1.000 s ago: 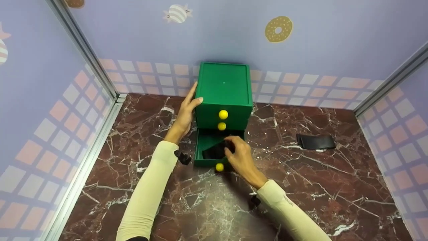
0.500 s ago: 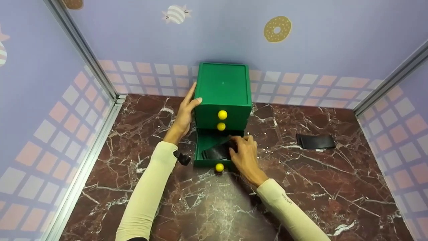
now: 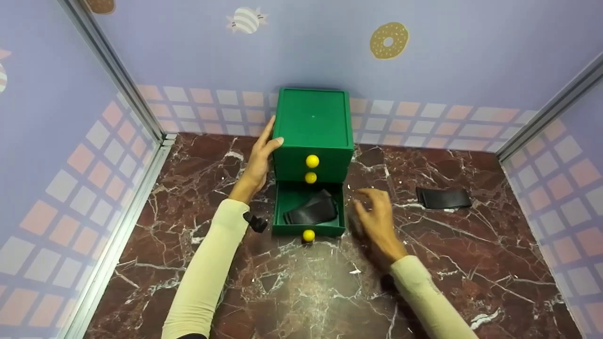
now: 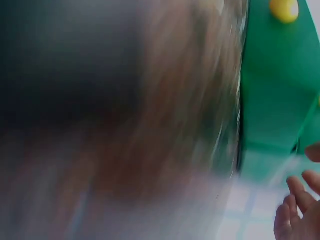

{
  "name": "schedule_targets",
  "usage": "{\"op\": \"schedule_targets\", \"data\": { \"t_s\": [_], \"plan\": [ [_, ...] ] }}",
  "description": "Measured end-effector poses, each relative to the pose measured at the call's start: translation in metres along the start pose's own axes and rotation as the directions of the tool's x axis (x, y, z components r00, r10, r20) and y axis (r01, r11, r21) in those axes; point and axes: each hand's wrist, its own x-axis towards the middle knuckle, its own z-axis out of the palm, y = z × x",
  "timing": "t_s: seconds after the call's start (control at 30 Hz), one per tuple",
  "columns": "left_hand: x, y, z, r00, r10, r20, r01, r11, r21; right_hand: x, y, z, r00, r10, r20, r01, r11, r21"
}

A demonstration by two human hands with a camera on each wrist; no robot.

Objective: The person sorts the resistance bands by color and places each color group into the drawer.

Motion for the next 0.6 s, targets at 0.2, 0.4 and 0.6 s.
{"op": "schedule_targets", "data": {
  "t_s": [0.2, 0.4, 0.6],
  "plan": [
    [0.000, 0.000, 0.000, 1.000, 0.005, -0.004, -0.005, 1.000, 0.006, 0.000, 0.032, -0.041, 0.980, 0.196, 0.030, -0.198, 0.977, 0.083],
    [0.000, 0.000, 0.000, 1.000, -0.001, -0.003, 0.001, 1.000, 0.000, 0.006, 0.069, -0.081, 0.969, 0.237, -0.078, -0.235, 0.972, 0.023],
    [-0.001, 0.001, -0.001, 1.000, -0.011, 0.002, 0.011, 1.000, -0.001, 0.013, 0.100, -0.115, 0.935, 0.326, -0.138, -0.331, 0.943, -0.020]
  ]
}}
